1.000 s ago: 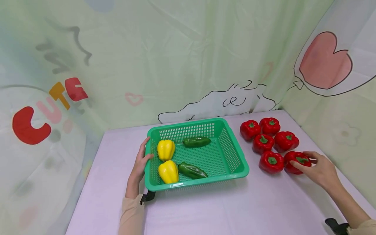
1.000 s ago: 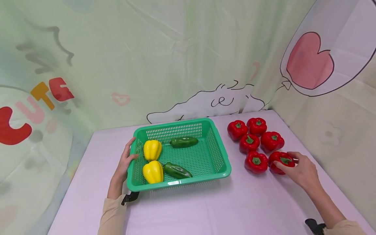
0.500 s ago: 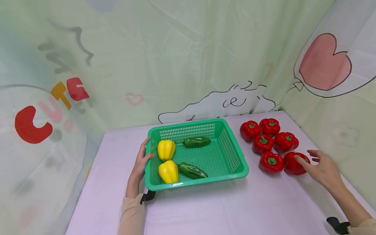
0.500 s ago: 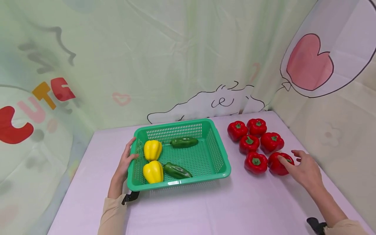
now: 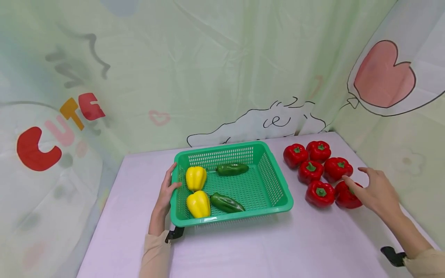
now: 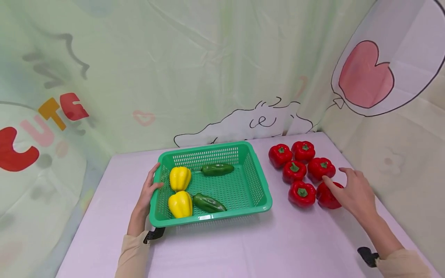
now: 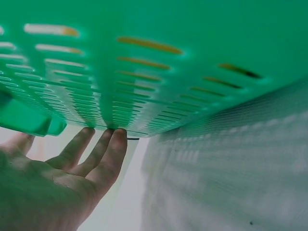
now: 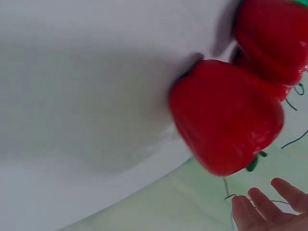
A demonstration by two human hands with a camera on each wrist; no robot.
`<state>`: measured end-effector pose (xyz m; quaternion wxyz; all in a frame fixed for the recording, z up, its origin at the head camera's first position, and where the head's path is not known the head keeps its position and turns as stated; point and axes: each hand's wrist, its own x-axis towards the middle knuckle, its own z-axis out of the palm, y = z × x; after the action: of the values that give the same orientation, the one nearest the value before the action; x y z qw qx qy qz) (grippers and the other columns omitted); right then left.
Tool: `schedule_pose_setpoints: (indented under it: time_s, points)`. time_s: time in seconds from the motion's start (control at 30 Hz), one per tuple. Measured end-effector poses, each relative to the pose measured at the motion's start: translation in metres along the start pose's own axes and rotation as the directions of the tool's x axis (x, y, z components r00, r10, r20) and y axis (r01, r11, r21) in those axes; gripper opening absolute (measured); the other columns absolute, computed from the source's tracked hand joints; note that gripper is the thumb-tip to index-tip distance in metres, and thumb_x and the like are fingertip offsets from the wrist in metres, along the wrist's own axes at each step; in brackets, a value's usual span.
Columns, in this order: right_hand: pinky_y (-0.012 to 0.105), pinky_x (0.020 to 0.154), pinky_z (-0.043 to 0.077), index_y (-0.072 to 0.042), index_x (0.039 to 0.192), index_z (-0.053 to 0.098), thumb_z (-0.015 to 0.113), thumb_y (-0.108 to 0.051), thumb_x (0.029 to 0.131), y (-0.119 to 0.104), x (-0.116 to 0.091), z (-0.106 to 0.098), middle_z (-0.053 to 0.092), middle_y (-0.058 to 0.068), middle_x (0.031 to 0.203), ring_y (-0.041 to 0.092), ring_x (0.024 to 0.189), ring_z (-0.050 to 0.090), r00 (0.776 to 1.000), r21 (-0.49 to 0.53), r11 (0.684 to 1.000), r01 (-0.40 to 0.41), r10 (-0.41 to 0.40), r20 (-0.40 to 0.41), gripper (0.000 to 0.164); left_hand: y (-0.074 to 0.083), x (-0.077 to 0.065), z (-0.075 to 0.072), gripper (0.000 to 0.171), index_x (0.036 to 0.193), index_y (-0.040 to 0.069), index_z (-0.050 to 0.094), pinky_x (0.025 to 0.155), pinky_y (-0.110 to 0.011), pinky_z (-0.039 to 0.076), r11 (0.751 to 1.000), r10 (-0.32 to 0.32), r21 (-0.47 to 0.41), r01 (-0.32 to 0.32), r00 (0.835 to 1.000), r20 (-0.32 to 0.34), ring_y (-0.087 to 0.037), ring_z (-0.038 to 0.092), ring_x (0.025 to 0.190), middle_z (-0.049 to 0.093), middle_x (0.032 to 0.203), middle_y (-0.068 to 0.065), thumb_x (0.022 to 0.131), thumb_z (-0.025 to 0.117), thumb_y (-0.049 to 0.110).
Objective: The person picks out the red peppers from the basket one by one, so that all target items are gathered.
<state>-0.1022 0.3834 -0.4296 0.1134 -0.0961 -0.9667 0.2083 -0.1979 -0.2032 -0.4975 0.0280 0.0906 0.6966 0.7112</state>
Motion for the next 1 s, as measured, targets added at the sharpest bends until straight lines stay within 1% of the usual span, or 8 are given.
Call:
schedule_pose_setpoints:
  time_s: [0.13, 0.27, 0.43, 0.5, 0.6, 0.73, 0.9, 1.0]
  points:
    - [0.072, 0.077, 0.045, 0.014, 0.138, 0.04, 0.064, -0.04, 0.092, -0.023, 0.005, 0.003, 0.036, 0.043, 0.132, 0.058, 0.117, 0.035, 1.0, 0.062, 0.998, 0.012, -0.012, -0.003, 0.075, 0.003, 0.001, -0.004, 0.073, 0.158, 0.021, 0.02, 0.084, -0.029, 0.053, 1.0, 0.0, -0.002, 0.0, 1.0, -0.003, -0.036, 0.046, 0.122, 0.031, 0.154, -0.019, 0.092, 0.047, 0.004]
    - [0.074, 0.08, 0.043, 0.011, 0.143, 0.036, 0.061, -0.037, 0.094, -0.048, 0.006, 0.009, 0.035, 0.04, 0.137, 0.057, 0.122, 0.033, 1.0, 0.16, 0.987, 0.006, -0.01, 0.024, 0.072, 0.004, 0.005, -0.01, 0.073, 0.158, 0.021, 0.02, 0.083, -0.027, 0.053, 1.0, 0.007, -0.005, -0.007, 1.0, 0.011, -0.039, 0.046, 0.122, 0.031, 0.155, -0.02, 0.093, 0.047, 0.004]
    - [0.074, 0.081, 0.043, 0.007, 0.144, 0.038, 0.061, -0.036, 0.095, -0.079, 0.015, 0.013, 0.036, 0.036, 0.14, 0.054, 0.123, 0.034, 0.997, 0.219, 0.974, 0.065, -0.074, 0.033, 0.069, 0.01, 0.005, -0.016, 0.072, 0.158, 0.015, 0.019, 0.085, -0.029, 0.053, 0.999, -0.016, 0.049, 0.015, 1.0, 0.011, -0.041, 0.045, 0.125, 0.029, 0.156, -0.02, 0.094, 0.048, 0.002]
    - [0.074, 0.082, 0.043, 0.006, 0.145, 0.037, 0.061, -0.036, 0.094, -0.091, 0.02, 0.014, 0.035, 0.035, 0.141, 0.054, 0.125, 0.033, 0.994, 0.23, 0.969, 0.087, -0.099, 0.041, 0.07, 0.018, 0.003, -0.019, 0.071, 0.158, 0.013, 0.02, 0.092, -0.035, 0.049, 0.997, -0.026, 0.078, 0.025, 1.0, 0.005, -0.041, 0.043, 0.128, 0.029, 0.156, -0.021, 0.094, 0.049, 0.001]
    - [0.074, 0.083, 0.042, 0.003, 0.147, 0.035, 0.062, -0.037, 0.094, -0.109, 0.027, 0.018, 0.034, 0.033, 0.143, 0.053, 0.128, 0.031, 0.989, 0.252, 0.961, 0.113, -0.134, 0.065, 0.073, 0.036, 0.0, -0.02, 0.071, 0.157, 0.008, 0.02, 0.104, -0.051, 0.04, 0.989, -0.021, 0.144, 0.021, 1.0, 0.003, -0.044, 0.039, 0.133, 0.027, 0.155, -0.025, 0.094, 0.05, 0.0]
    - [0.074, 0.087, 0.04, 0.0, 0.15, 0.033, 0.062, -0.041, 0.093, -0.129, 0.036, 0.025, 0.035, 0.03, 0.146, 0.05, 0.13, 0.032, 0.98, 0.28, 0.949, 0.146, -0.177, 0.091, 0.076, 0.055, 0.0, -0.023, 0.068, 0.156, 0.001, 0.02, 0.109, -0.063, 0.027, 0.975, 0.012, 0.221, -0.011, 1.0, -0.005, -0.048, 0.031, 0.138, 0.024, 0.155, -0.029, 0.094, 0.049, -0.001]
    - [0.074, 0.092, 0.036, 0.001, 0.149, 0.035, 0.063, -0.041, 0.093, -0.147, 0.046, 0.034, 0.037, 0.029, 0.146, 0.049, 0.13, 0.035, 0.967, 0.289, 0.935, 0.204, -0.239, 0.089, 0.075, 0.046, 0.011, -0.03, 0.068, 0.157, 0.008, 0.021, 0.111, -0.062, 0.024, 0.961, 0.004, 0.277, 0.005, 1.0, -0.031, -0.044, 0.025, 0.143, 0.022, 0.158, -0.025, 0.096, 0.051, 0.002]
    - [0.074, 0.093, 0.037, 0.003, 0.147, 0.037, 0.062, -0.039, 0.094, -0.152, 0.047, 0.039, 0.038, 0.029, 0.145, 0.049, 0.129, 0.036, 0.962, 0.282, 0.932, 0.228, -0.26, 0.082, 0.072, 0.041, 0.02, -0.028, 0.069, 0.157, 0.014, 0.024, 0.111, -0.063, 0.025, 0.949, 0.002, 0.314, 0.006, 1.0, -0.025, -0.041, 0.024, 0.144, 0.024, 0.159, -0.02, 0.096, 0.053, 0.007]
